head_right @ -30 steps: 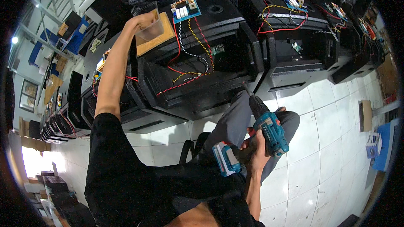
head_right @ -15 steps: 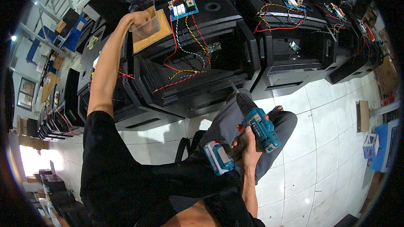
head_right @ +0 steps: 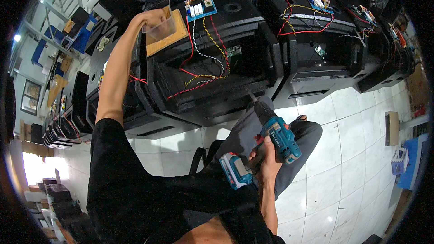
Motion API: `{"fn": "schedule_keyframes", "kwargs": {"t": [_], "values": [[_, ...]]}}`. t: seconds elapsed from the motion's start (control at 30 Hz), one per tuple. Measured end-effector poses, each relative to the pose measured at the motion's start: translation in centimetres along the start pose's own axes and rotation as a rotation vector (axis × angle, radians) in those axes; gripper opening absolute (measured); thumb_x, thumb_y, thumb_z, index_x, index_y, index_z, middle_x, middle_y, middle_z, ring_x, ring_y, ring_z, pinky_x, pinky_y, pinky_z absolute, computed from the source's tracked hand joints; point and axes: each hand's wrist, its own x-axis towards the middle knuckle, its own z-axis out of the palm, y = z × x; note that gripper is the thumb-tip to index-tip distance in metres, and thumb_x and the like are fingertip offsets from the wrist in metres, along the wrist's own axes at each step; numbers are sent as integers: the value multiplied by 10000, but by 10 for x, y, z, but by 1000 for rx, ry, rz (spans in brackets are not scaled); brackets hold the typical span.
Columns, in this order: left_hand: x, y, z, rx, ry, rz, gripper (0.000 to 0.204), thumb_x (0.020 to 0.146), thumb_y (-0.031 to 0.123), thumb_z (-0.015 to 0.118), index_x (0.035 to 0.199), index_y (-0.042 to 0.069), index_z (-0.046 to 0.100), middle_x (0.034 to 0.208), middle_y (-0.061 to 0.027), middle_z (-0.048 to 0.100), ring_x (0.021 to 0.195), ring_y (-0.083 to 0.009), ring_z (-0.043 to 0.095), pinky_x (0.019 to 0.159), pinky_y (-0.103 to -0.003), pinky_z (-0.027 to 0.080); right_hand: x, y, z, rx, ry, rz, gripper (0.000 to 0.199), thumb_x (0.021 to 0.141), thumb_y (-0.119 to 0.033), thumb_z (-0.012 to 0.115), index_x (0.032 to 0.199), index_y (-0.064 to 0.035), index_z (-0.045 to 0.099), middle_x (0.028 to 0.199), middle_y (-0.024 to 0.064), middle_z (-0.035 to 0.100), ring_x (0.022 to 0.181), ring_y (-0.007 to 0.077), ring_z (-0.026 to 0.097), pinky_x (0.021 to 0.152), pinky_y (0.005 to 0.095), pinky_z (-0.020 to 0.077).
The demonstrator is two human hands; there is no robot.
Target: The person uses a cordless drill to fasten screws onto small circuit boards inside a black equipment case. They repeatedly pick up boards from a plastic container, position them, and secure them with the drill.
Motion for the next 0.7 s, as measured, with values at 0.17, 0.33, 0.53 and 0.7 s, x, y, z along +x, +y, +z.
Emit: {"fn": "schedule_keyframes", "kwargs": {"t": [0.17, 0.33, 0.53, 0.7], "values": [[-33, 28, -10, 13, 206, 115, 164, 846, 84, 650, 963, 9, 736, 754, -88, 693, 614, -117, 578, 591, -305, 486, 2, -1, 0, 26, -5, 8, 373, 908, -244, 631, 1138, 13, 489, 860, 149, 650, 503, 180, 590, 446, 301, 506], [-108, 97, 27, -604, 788, 145, 177, 865, 121, 668, 975, -5, 725, 774, -63, 702, 678, -112, 641, 645, -275, 507, 3, 4, 7, 127, -74, 27, 403, 905, -213, 624, 1193, 22, 466, 907, 181, 645, 495, 187, 582, 451, 304, 506], [-146, 198, 147, -1646, 446, 171, 200, 943, 159, 611, 982, -36, 632, 871, -123, 672, 721, -199, 678, 700, -304, 561, 5, 10, 7, 75, -272, 34, 533, 893, -424, 592, 1069, 75, 530, 855, 138, 614, 471, 148, 535, 461, 283, 490], [-153, 220, 196, -2069, 298, 173, 195, 970, 177, 571, 1020, -11, 594, 938, -137, 672, 809, -227, 687, 743, -362, 586, 6, 8, 5, 214, -387, 95, 451, 876, -300, 625, 1133, 55, 516, 971, 199, 640, 530, 193, 567, 500, 331, 507]]}}
